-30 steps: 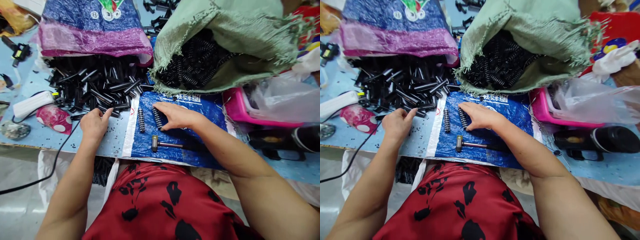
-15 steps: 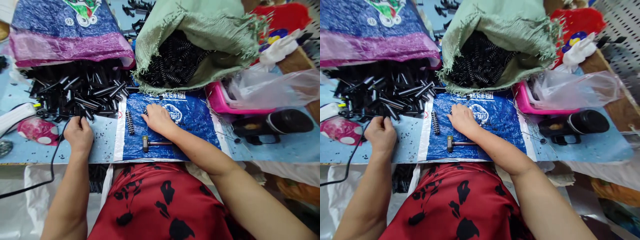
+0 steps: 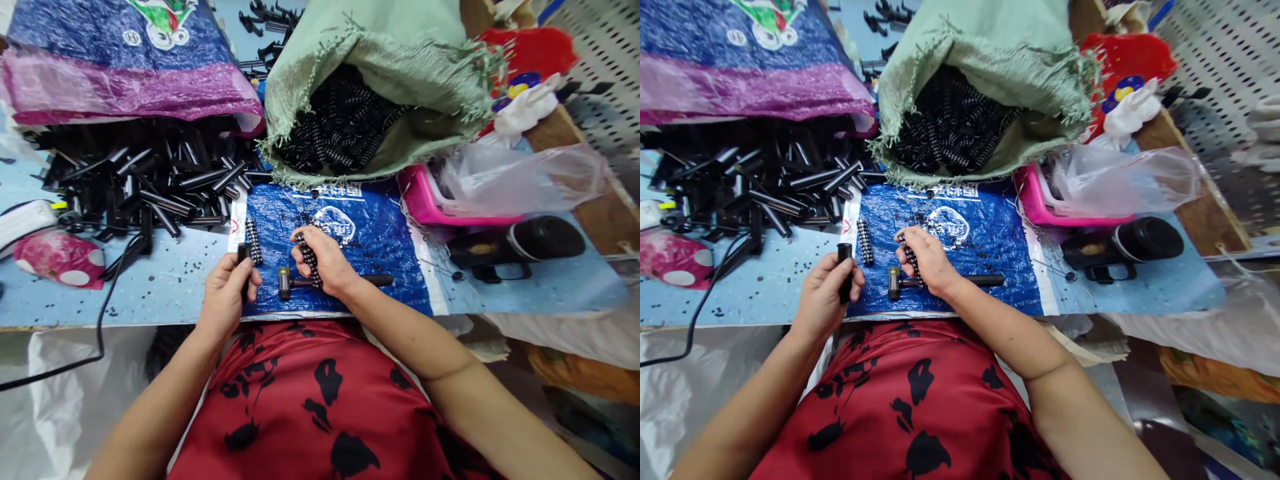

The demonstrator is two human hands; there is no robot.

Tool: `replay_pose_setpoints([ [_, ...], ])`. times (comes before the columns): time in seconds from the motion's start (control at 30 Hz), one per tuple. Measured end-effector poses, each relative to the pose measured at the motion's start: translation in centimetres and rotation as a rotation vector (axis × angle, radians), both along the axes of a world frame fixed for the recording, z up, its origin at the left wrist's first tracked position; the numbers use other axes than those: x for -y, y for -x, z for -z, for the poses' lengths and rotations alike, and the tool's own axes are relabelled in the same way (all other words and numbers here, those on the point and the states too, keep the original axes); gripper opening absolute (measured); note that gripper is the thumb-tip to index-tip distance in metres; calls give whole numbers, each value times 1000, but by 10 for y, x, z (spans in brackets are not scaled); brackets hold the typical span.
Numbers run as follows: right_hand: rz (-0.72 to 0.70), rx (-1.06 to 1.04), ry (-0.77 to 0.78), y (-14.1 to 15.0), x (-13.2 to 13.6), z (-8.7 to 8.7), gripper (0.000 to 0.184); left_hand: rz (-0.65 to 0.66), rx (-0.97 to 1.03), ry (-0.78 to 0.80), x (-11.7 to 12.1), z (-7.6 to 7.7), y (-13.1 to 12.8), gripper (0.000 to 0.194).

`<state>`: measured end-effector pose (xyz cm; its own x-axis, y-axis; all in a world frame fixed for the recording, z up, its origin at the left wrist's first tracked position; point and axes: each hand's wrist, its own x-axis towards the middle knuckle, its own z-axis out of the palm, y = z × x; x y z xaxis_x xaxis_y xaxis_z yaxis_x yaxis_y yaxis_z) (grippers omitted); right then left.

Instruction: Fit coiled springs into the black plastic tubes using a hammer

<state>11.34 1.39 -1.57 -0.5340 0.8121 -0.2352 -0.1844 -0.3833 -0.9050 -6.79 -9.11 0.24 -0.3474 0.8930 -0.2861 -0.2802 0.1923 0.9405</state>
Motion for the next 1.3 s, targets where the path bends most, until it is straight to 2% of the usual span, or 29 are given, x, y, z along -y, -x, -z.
replay_pose_setpoints([
  [0.13,134,-111,44,9,13,-4,41,-1,-242,-72,-5,4,-25,28],
  [0.23,268,-143,69,23,22,-2,36,-1,-347,-158,-12,9,-41,30],
  [0.33,257,-90,-20,30,27,2,34,11,-369,-175,-17,14,-48,26],
  [0.4,160,-4,-218,23,26,5,44,-5,-334,-148,-16,15,-46,26],
  [0.53,-130,206,-902,-9,16,7,110,31,-207,-66,-7,8,-35,33],
  [0.57,-187,241,-1064,-16,13,7,115,51,-198,-56,-5,6,-32,35],
  [0.6,-223,264,-1199,-21,12,7,113,66,-199,-53,-3,4,-31,37],
  [0.7,-177,295,-1430,-27,12,7,99,85,-214,-52,1,2,-30,37],
  [0.73,-133,304,-1466,-27,13,6,99,80,-223,-51,1,2,-30,37],
  [0.83,-37,322,-1545,-24,21,5,106,32,-290,-63,3,0,-33,55],
  [0.93,30,366,-1608,-22,26,4,104,-11,-330,-78,4,1,-37,50],
  [1.07,64,481,-1653,-23,28,8,91,12,-122,-64,4,7,-35,42],
  [1.17,8,552,-1668,-23,30,9,86,64,8,16,4,7,-29,43],
  [1.3,-74,597,-1582,-19,35,7,96,120,182,157,4,5,-25,50],
])
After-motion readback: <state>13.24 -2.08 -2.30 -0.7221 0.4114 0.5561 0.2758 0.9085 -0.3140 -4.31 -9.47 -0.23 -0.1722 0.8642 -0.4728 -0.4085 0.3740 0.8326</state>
